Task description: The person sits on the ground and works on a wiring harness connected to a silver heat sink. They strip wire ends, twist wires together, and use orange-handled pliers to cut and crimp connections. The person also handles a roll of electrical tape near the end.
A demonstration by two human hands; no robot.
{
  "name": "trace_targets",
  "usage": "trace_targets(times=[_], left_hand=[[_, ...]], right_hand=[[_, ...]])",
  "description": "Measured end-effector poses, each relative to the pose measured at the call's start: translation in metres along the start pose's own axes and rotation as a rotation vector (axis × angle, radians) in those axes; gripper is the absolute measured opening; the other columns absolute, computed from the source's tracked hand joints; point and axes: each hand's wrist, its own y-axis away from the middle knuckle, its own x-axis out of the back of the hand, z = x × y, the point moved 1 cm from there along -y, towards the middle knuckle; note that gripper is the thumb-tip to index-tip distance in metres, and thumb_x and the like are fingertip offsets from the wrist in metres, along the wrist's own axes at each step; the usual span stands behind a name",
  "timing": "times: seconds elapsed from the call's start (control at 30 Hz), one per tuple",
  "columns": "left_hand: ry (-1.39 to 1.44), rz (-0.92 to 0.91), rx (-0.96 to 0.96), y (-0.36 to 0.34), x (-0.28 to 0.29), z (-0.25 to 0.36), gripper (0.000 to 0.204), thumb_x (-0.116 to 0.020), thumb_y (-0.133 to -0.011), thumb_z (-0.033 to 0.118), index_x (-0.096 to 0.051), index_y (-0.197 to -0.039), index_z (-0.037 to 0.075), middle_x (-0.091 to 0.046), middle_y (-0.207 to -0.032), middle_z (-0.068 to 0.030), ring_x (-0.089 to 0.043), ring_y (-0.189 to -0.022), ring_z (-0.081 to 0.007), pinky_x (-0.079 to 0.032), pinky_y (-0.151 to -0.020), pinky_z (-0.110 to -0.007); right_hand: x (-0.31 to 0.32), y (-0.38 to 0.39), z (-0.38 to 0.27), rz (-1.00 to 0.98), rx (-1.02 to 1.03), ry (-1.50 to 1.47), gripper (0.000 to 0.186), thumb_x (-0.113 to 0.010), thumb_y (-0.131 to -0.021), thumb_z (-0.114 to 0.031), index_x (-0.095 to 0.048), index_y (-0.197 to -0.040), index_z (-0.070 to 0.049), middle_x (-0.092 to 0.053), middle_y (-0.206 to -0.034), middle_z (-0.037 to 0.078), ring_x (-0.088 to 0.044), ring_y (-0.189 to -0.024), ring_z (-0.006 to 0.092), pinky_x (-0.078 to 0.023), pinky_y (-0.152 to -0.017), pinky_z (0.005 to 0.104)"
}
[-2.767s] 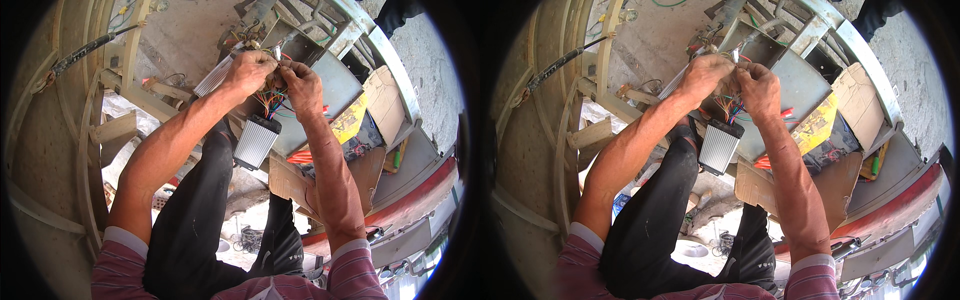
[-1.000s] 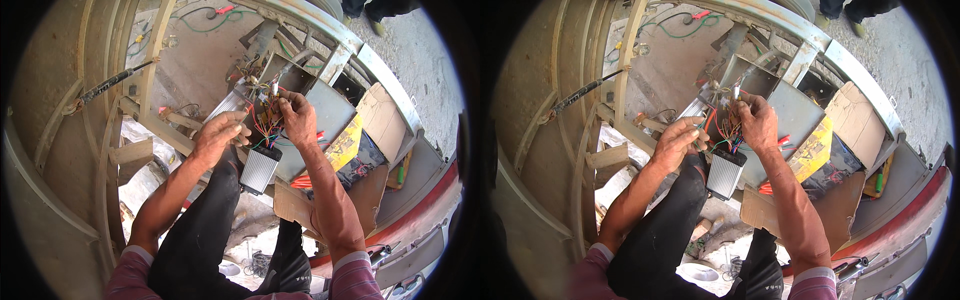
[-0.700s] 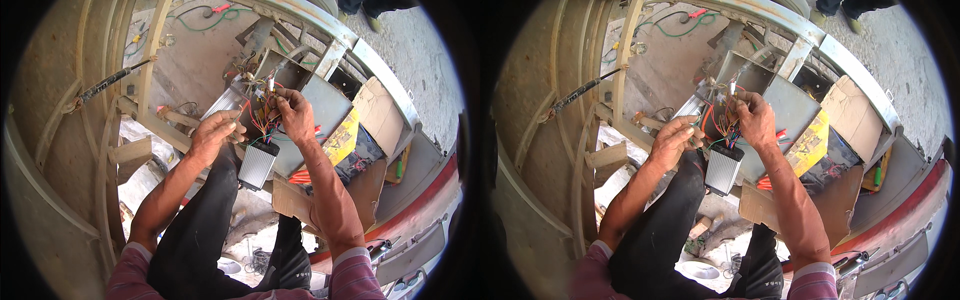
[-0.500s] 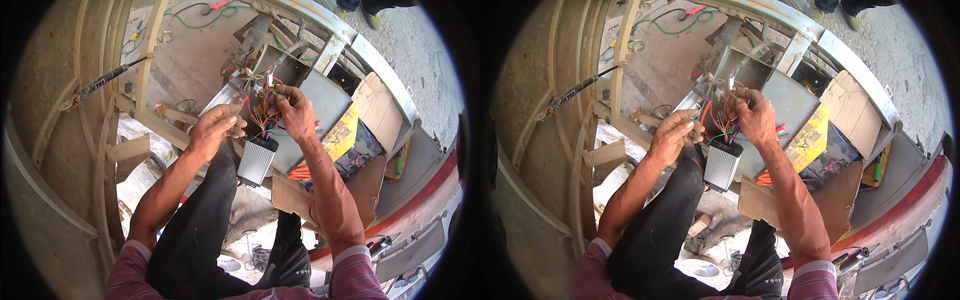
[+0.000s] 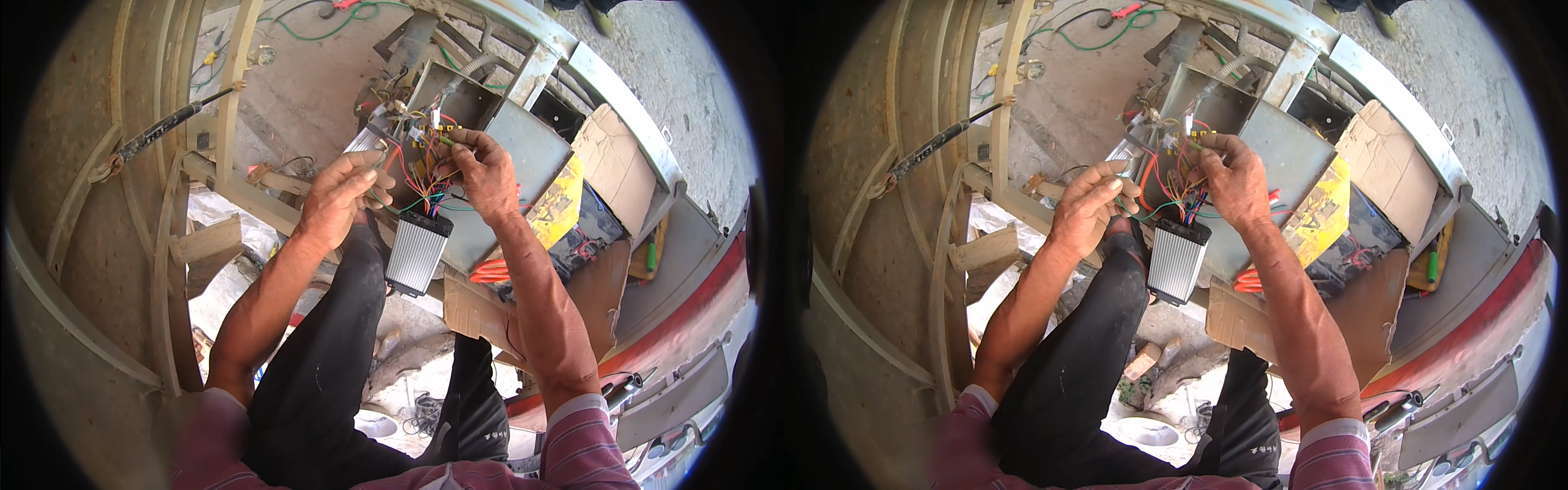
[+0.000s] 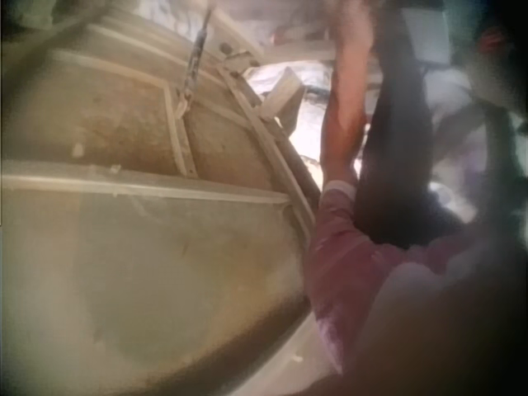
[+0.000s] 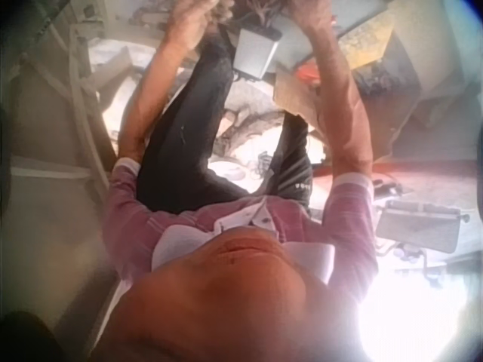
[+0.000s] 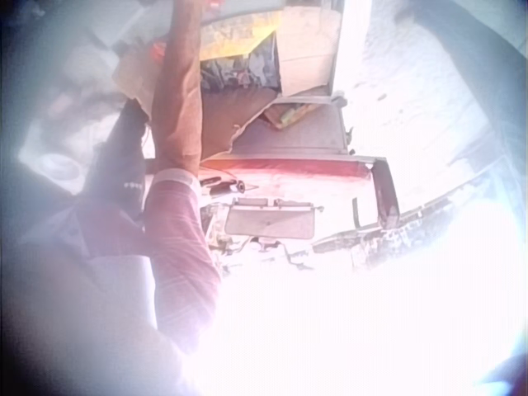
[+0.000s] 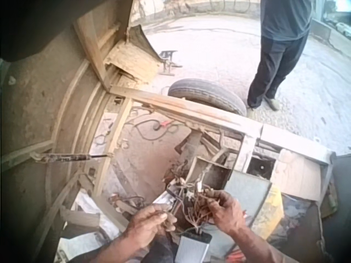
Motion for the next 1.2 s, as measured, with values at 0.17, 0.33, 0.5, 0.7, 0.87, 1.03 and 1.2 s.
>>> trace_targets(times=[0.17,0.33,0.5,0.7,0.87,1.03,1.2], left_hand=[[0.057,0.025,-0.068,-0.004,0.009,0.007,0.033,-0.061,-0.106,0.017,-0.062,-0.137,0.006,-0.076,-0.109,-0.0127,-0.073,-0.089,-0.021,-0.055,-0.081,-0.034],[0.117,0.051,-0.094,-0.005,0.021,0.018,0.03,-0.062,-0.105,0.016,-0.064,-0.134,0.008,-0.076,-0.109,-0.0123,-0.073,-0.088,-0.0217,-0.056,-0.084,-0.036],[0.149,0.06,-0.146,-0.006,0.028,0.026,0.031,-0.063,-0.105,0.015,-0.066,-0.135,0.008,-0.076,-0.109,-0.012,-0.071,-0.089,-0.0219,-0.056,-0.086,-0.037],[0.175,0.048,-0.147,-0.006,0.037,0.029,0.03,-0.061,-0.106,0.013,-0.066,-0.135,0.008,-0.075,-0.108,-0.0103,-0.07,-0.09,-0.0211,-0.056,-0.086,-0.036],[0.169,0.049,-0.15,-0.007,0.038,0.027,0.031,-0.06,-0.106,0.011,-0.064,-0.137,0.005,-0.074,-0.107,-0.0094,-0.07,-0.093,-0.0206,-0.057,-0.085,-0.035],[0.16,0.053,-0.152,-0.007,0.038,0.026,0.031,-0.059,-0.106,0.01,-0.063,-0.136,0.004,-0.073,-0.108,-0.0095,-0.069,-0.097,-0.0198,-0.058,-0.085,-0.036],[0.155,0.059,-0.139,-0.005,0.038,0.024,0.031,-0.059,-0.106,0.009,-0.063,-0.136,0.004,-0.073,-0.108,-0.01,-0.069,-0.097,-0.0199,-0.058,-0.084,-0.036]], right_hand=[[0.003,0.008,-0.011,0.014,-0.003,-0.034,0.035,-0.057,-0.11,-0.017,-0.059,-0.139,0.004,-0.078,-0.114,0.011,-0.075,-0.088,0.0123,-0.059,-0.073,0.0256],[0.008,0.015,-0.019,0.053,-0.01,0.01,0.036,-0.059,-0.109,-0.018,-0.06,-0.138,0.004,-0.078,-0.11,0.009,-0.074,-0.088,0.0116,-0.058,-0.072,0.0257],[0.016,0.027,-0.02,0.048,-0.025,-0.016,0.035,-0.058,-0.108,-0.017,-0.061,-0.136,0.004,-0.078,-0.105,0.008,-0.073,-0.087,0.0125,-0.057,-0.073,0.0271],[0.033,0.078,-0.003,0.029,-0.042,0.019,0.033,-0.06,-0.108,-0.018,-0.063,-0.135,0.002,-0.077,-0.105,0.008,-0.073,-0.088,0.0128,-0.056,-0.076,0.0277],[0.026,0.123,0.03,-0.096,-0.283,0.047,0.034,-0.062,-0.109,-0.023,-0.065,-0.133,0.001,-0.076,-0.106,0.007,-0.072,-0.087,0.012,-0.056,-0.073,0.0266],[0.02,0.113,0.051,0.181,-0.504,-0.28,0.042,-0.066,-0.106,-0.04,-0.066,-0.127,-0.003,-0.074,-0.102,0.006,-0.068,-0.074,0.0115,-0.05,-0.061,0.0257],[0.009,0.092,0.054,0.301,-0.525,-0.513,0.038,-0.067,-0.106,-0.043,-0.067,-0.118,-0.007,-0.07,-0.091,0.002,-0.064,-0.068,0.0104,-0.047,-0.056,0.0257]])
